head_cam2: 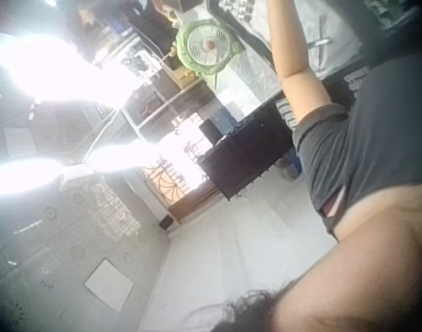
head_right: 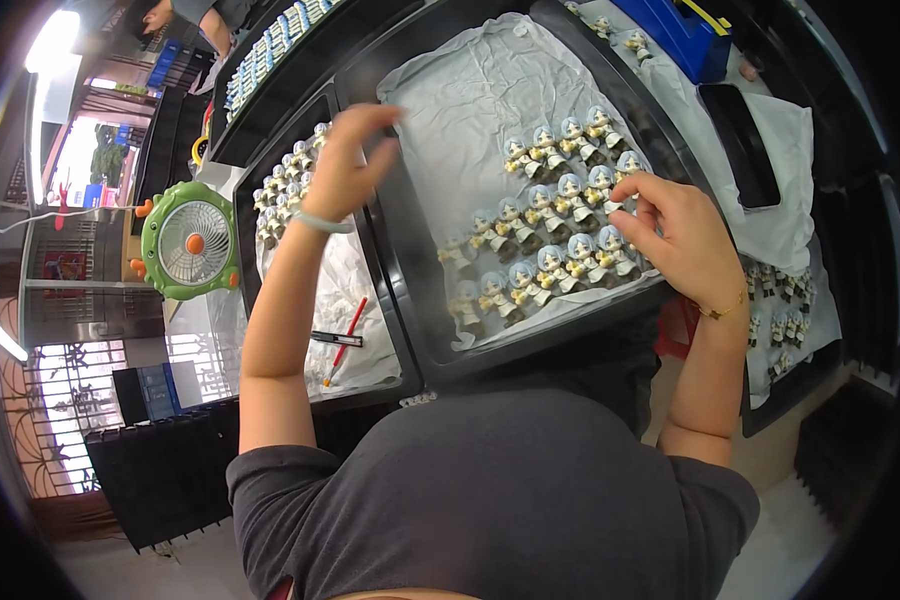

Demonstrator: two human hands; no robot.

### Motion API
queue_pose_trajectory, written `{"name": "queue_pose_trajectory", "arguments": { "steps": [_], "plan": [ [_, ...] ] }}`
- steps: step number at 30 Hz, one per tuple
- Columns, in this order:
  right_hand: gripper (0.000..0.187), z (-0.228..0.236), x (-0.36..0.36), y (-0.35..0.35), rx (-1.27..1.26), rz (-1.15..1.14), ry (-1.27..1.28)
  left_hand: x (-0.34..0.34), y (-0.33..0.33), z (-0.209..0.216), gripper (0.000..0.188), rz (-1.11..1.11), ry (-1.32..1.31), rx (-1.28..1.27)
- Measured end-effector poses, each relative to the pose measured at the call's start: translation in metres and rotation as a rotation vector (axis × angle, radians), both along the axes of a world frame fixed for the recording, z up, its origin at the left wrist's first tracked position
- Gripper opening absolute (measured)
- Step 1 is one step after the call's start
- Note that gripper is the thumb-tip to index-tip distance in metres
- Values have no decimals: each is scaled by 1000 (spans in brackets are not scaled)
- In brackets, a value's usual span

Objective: The person arranges small, identical figurines into a black tray lined with white tissue paper. They pick up each figurine from a source tray and place it into a designated slot in the destination tray, working methodically to fill the rows.

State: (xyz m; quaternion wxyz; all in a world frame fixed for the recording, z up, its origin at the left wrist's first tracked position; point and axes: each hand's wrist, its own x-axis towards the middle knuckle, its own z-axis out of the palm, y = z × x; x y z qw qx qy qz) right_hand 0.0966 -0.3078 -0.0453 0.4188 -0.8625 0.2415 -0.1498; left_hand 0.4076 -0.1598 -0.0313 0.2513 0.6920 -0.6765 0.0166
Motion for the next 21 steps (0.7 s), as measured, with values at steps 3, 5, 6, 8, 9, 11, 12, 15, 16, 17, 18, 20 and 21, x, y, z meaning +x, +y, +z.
{"name": "queue_pose_trajectory", "arguments": {
  "steps": [3,5,6,8,9,11,12,15,16,17,18,20,21],
  "plan": [
    [18,-1,-1,0,1,-15,-1,-39,-45,-28,30,-217,9,269],
    [17,1,-2,-1,24,-24,18,-56,-72,-42,27,-100,-39,424],
    [17,1,-1,-1,36,-22,26,-56,-82,-47,28,-48,-33,536],
    [17,0,-2,-2,24,-15,4,-55,-102,-54,29,37,-23,759],
    [17,-1,-2,-2,16,-9,-7,-50,-105,-56,30,29,20,804],
    [18,-2,-3,-3,4,-8,-23,-38,-103,-48,31,10,97,903],
    [18,-2,-3,-3,5,-1,-29,-33,-97,-43,32,47,56,828],
    [17,-4,-2,-2,22,12,-59,-23,-55,-21,35,93,401,510],
    [16,-4,-2,-1,28,21,-76,-23,-36,-14,35,59,704,449],
    [16,-3,0,0,30,20,-69,-23,-14,-7,35,27,1004,372],
    [16,-3,0,-1,34,17,-59,-28,5,4,34,11,1231,349],
    [15,-3,1,0,38,12,-47,-31,39,18,41,-106,1686,327],
    [15,-5,2,0,43,5,-47,-34,53,26,65,-100,1663,352]
  ]
}}
